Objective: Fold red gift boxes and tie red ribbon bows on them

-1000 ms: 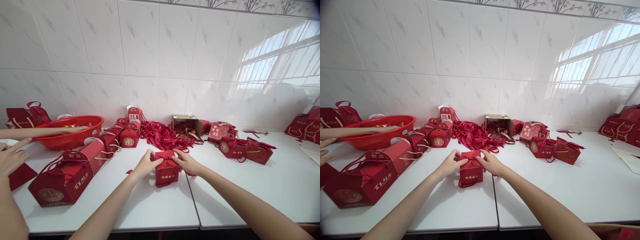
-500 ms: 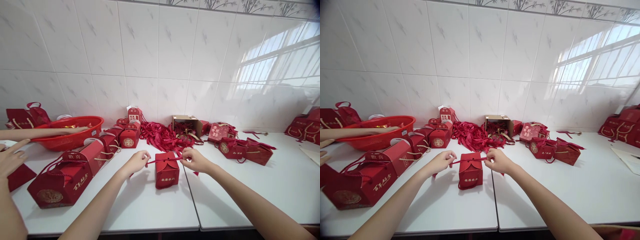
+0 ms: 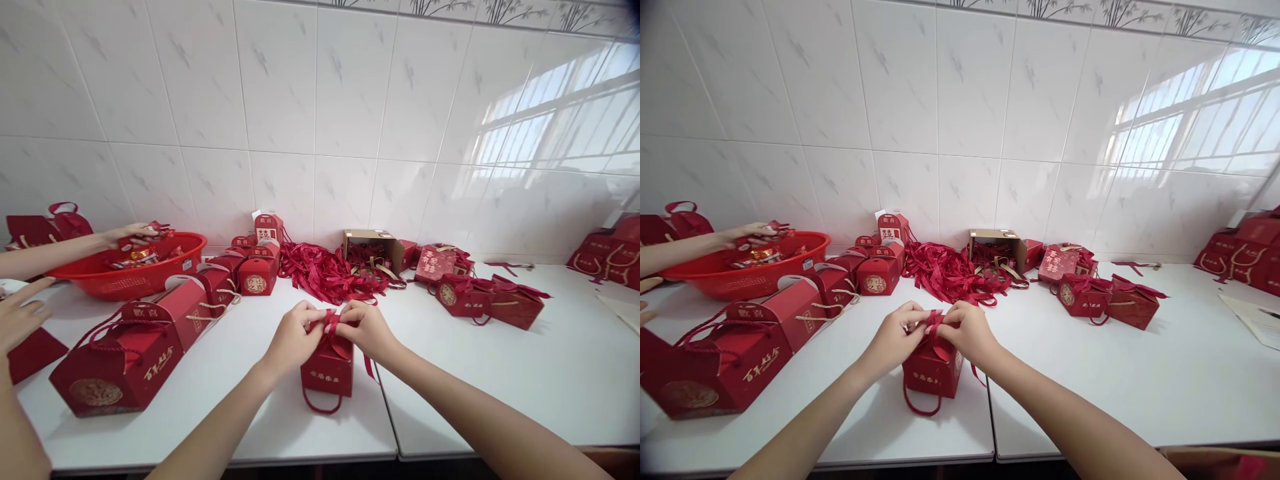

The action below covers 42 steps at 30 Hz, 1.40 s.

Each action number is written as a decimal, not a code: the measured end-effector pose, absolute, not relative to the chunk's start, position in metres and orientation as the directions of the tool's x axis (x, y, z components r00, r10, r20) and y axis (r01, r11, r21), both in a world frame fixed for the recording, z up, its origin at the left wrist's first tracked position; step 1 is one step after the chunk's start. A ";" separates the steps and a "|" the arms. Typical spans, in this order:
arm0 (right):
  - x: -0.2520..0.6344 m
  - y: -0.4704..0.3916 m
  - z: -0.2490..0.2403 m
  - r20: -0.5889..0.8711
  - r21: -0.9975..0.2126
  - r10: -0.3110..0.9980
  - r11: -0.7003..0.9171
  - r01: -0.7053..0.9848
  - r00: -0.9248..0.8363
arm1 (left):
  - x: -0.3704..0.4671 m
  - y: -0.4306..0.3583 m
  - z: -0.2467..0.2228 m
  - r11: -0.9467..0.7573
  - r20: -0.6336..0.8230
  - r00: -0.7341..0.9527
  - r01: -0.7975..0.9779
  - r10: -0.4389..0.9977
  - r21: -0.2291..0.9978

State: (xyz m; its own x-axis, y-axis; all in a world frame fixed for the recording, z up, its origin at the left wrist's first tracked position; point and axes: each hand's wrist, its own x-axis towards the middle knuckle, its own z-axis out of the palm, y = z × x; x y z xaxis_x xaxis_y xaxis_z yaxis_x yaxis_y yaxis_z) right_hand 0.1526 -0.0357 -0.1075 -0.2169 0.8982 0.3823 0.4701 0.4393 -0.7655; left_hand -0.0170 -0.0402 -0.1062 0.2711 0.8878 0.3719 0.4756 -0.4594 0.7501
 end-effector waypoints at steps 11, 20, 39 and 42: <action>0.162 -0.025 -0.094 0.054 -0.867 0.896 0.261 0.424 -0.440 | -0.024 -0.038 -0.120 -0.688 0.520 0.452 0.435 0.725 0.581; 0.186 -0.021 -0.085 0.049 -0.735 0.889 0.340 0.586 -0.454 | -0.046 -0.024 -0.111 -0.485 0.384 0.296 0.524 0.874 0.700; 0.196 -0.041 -0.094 0.284 -0.571 0.836 0.541 0.618 -0.470 | -0.049 -0.030 -0.111 -0.577 0.486 0.380 0.730 0.787 0.365; 0.182 -0.042 -0.097 0.222 -0.650 0.740 0.597 0.469 -0.635 | -0.051 -0.001 -0.119 -0.430 0.479 0.140 0.695 0.867 0.577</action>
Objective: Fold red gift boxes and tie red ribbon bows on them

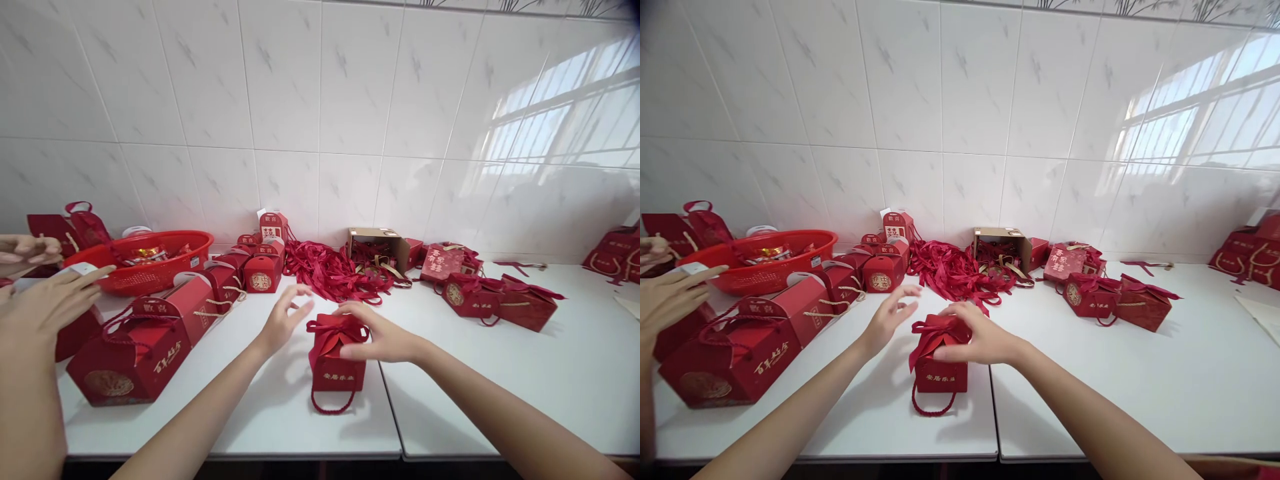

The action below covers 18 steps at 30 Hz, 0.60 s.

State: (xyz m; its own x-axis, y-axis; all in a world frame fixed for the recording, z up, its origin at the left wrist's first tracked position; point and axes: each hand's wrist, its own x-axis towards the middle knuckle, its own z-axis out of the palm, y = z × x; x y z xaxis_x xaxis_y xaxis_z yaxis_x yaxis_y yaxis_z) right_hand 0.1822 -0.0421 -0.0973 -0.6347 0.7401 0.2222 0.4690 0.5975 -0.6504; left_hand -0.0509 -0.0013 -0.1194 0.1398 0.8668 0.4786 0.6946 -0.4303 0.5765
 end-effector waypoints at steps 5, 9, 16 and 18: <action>0.173 -0.052 -0.099 0.071 -0.399 0.763 0.612 0.683 -0.643 | -0.070 0.064 -0.148 -0.063 0.457 -0.309 0.769 0.834 0.636; 0.228 -0.053 -0.099 0.009 -0.275 0.879 0.461 0.844 -0.477 | -0.095 0.089 -0.168 0.076 0.466 -0.440 0.784 0.767 0.616; 0.317 -0.037 -0.119 0.265 0.208 0.923 -0.337 0.918 0.279 | -0.122 0.113 -0.167 0.083 0.531 -0.418 0.836 0.737 0.542; 0.305 -0.033 -0.123 0.123 0.083 0.978 -0.181 0.980 0.170 | -0.125 0.119 -0.167 0.099 0.518 -0.429 0.831 0.740 0.547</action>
